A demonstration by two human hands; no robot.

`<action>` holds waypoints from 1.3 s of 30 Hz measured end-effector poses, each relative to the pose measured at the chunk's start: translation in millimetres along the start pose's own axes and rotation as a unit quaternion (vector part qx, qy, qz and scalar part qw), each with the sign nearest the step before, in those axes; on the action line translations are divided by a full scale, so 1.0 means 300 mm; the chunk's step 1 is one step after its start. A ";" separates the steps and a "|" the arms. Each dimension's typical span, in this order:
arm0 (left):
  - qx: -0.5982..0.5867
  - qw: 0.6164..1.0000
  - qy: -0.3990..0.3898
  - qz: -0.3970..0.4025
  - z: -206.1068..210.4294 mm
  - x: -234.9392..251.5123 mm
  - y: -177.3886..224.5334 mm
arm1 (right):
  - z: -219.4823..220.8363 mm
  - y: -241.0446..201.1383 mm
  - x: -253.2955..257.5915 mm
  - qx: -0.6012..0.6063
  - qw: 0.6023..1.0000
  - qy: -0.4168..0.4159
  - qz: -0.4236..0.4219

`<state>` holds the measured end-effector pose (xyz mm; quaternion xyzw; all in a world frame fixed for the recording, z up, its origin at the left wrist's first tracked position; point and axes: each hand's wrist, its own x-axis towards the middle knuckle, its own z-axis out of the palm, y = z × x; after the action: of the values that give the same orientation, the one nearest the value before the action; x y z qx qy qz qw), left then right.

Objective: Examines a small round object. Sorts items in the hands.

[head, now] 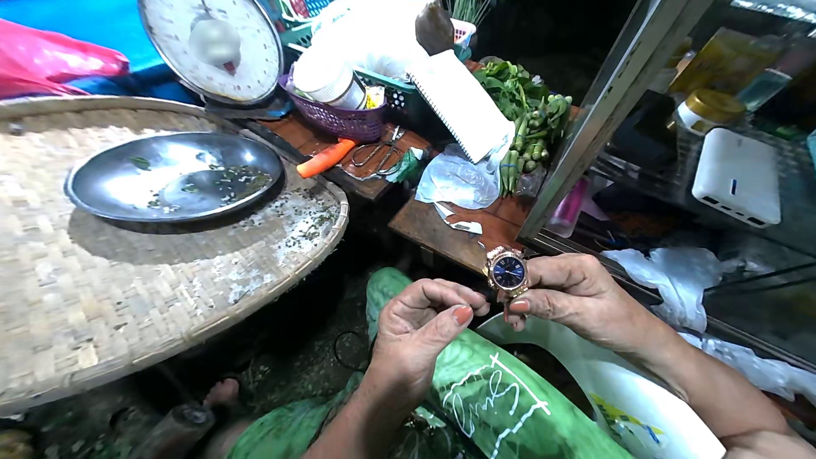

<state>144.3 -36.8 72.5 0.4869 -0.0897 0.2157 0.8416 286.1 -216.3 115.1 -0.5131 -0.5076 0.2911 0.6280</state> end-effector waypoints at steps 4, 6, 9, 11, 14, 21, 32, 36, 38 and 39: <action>0.012 1.000 -0.003 0.002 -0.001 0.000 -0.002 | 0.000 0.001 0.000 -0.004 1.000 -0.002 -0.003; 0.016 1.000 -0.007 0.005 -0.001 0.000 -0.002 | 0.000 0.001 0.000 -0.004 1.000 -0.003 -0.003; 0.023 0.999 -0.022 0.012 -0.003 0.001 -0.004 | -0.001 -0.001 -0.001 -0.004 1.000 -0.003 -0.003; 0.031 0.999 -0.031 0.013 -0.003 0.001 -0.003 | 0.000 -0.001 -0.001 -0.003 1.000 -0.003 -0.003; 0.037 0.998 -0.037 0.017 -0.003 0.000 -0.003 | -0.001 0.001 0.000 -0.003 1.000 -0.008 -0.006; 0.049 0.998 -0.039 0.019 -0.002 -0.003 -0.003 | -0.001 -0.001 0.000 -0.010 1.000 -0.004 -0.002; 0.076 0.997 -0.030 0.018 -0.005 -0.007 0.005 | 0.004 -0.032 -0.014 -0.013 0.998 0.049 -0.046; 0.067 0.997 -0.018 0.014 -0.009 -0.011 0.017 | -0.030 -0.085 -0.054 -0.091 0.983 0.128 -0.094; 0.065 0.998 -0.014 0.017 -0.015 -0.012 0.028 | -0.066 -0.117 -0.083 -0.143 0.970 0.164 -0.104; 0.066 0.998 -0.013 0.019 -0.018 -0.012 0.034 | -0.083 -0.136 -0.097 -0.167 0.963 0.187 -0.102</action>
<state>136.3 -28.6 76.5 0.5422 -0.0954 0.2309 0.8022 294.0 -263.3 144.8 -0.6013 -0.4723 0.0361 0.6434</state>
